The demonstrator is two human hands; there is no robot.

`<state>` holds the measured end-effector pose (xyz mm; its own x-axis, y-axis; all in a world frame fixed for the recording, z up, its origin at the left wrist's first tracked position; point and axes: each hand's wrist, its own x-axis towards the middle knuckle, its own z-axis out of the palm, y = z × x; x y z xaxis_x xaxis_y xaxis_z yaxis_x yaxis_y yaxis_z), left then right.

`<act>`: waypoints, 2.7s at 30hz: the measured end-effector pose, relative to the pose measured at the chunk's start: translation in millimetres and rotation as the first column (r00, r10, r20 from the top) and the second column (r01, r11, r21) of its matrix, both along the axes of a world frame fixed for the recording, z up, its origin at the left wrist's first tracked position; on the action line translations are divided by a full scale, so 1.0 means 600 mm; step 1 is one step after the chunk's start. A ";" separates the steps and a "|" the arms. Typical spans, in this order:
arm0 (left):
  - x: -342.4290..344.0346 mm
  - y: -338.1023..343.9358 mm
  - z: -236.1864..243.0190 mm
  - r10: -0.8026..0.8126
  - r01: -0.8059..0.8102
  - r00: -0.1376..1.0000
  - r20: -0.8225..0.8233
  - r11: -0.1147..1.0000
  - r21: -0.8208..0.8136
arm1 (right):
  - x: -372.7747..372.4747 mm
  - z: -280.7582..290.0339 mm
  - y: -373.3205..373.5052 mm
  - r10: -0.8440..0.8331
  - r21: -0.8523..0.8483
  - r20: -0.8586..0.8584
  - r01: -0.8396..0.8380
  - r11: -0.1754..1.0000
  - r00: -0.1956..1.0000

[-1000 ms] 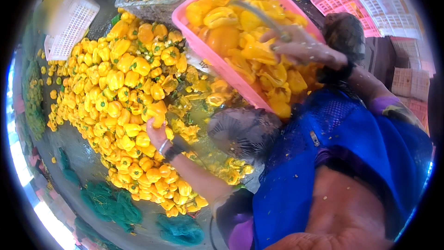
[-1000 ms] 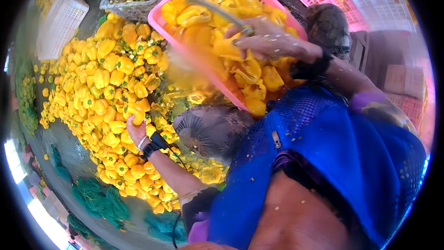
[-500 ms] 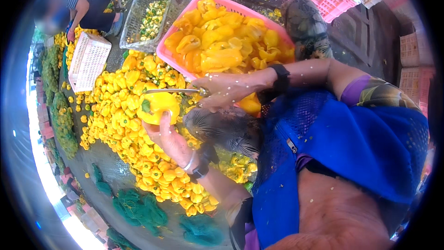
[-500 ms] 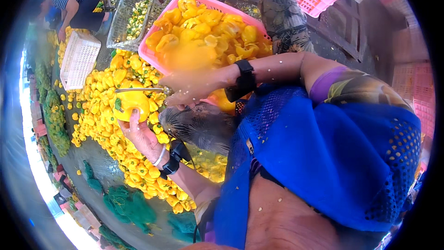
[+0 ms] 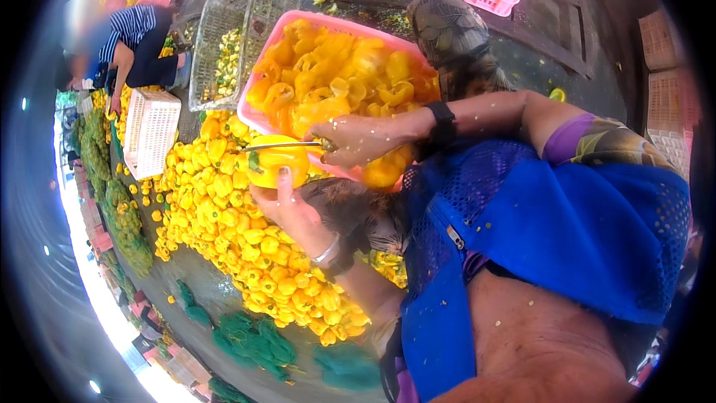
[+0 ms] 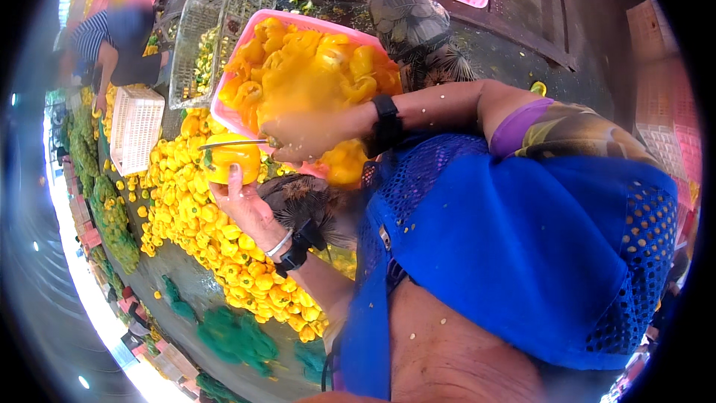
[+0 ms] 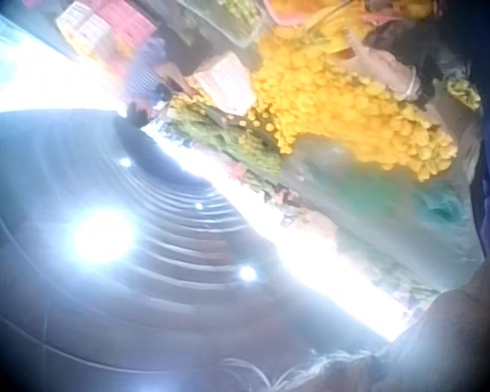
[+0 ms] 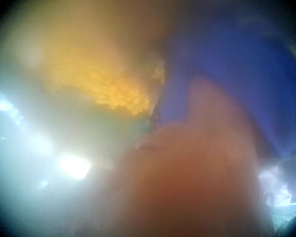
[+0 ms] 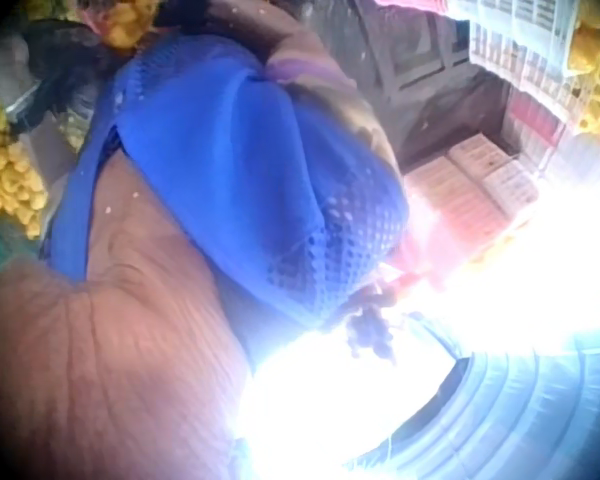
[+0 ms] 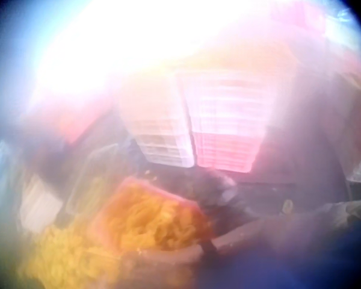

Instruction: The person de-cores and slices yellow bell peppers using a knife, placing the processed peppers into a pink tray.

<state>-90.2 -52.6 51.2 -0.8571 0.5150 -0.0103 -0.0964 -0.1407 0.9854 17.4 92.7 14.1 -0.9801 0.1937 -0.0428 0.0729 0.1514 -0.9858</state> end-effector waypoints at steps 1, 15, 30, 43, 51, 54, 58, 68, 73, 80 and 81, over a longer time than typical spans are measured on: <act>0.010 0.010 -0.002 0.013 -0.014 0.999 -0.040 1.000 -0.018 | 0.007 -0.006 0.001 -0.031 -0.019 -0.005 0.031 0.999 1.000; 0.094 0.025 -0.004 -0.243 -0.392 0.672 -0.699 0.684 -0.615 | -0.003 -0.093 -0.004 0.031 0.222 -0.383 0.059 0.973 0.923; 0.053 0.006 -0.114 0.166 -0.154 0.982 0.089 0.980 -0.126 | 0.059 -0.139 0.009 0.062 0.368 0.074 -0.085 0.926 0.995; 0.084 0.036 -0.140 -0.043 0.049 0.996 0.081 0.996 -0.076 | 0.057 -0.095 0.049 0.128 -0.685 0.226 0.064 0.726 0.966; 0.090 0.035 -0.141 -0.060 0.048 0.998 -0.015 0.906 -0.420 | 0.058 -0.105 0.031 -0.308 -0.113 0.010 0.307 0.945 0.951; 0.092 0.033 -0.115 -0.151 0.166 0.986 0.070 0.874 -0.457 | 0.066 -0.110 0.041 -0.284 0.000 -0.066 0.285 0.959 0.957; 0.089 0.012 -0.163 -0.183 0.099 0.969 -0.163 0.901 -0.422 | 0.069 -0.116 0.042 -0.268 0.158 -0.194 0.299 0.941 0.944; 0.063 -0.028 -0.132 -0.438 0.349 0.895 -0.079 0.800 -0.488 | 0.093 -0.047 0.047 0.050 -0.487 0.208 0.059 0.871 0.977; 0.070 -0.046 -0.093 -0.460 0.515 0.857 0.234 0.796 -0.318 | 0.103 -0.063 0.061 0.133 -0.605 0.228 0.033 0.796 0.965; 0.005 -0.041 -0.045 -0.180 0.141 0.977 -0.112 0.947 -0.288 | 0.074 -0.018 0.133 0.026 -0.526 0.223 0.098 0.845 0.975; -0.025 -0.030 -0.017 -0.100 0.083 0.993 -0.059 0.965 -0.248 | 0.070 -0.014 0.149 -0.050 -0.591 0.202 0.162 0.790 0.978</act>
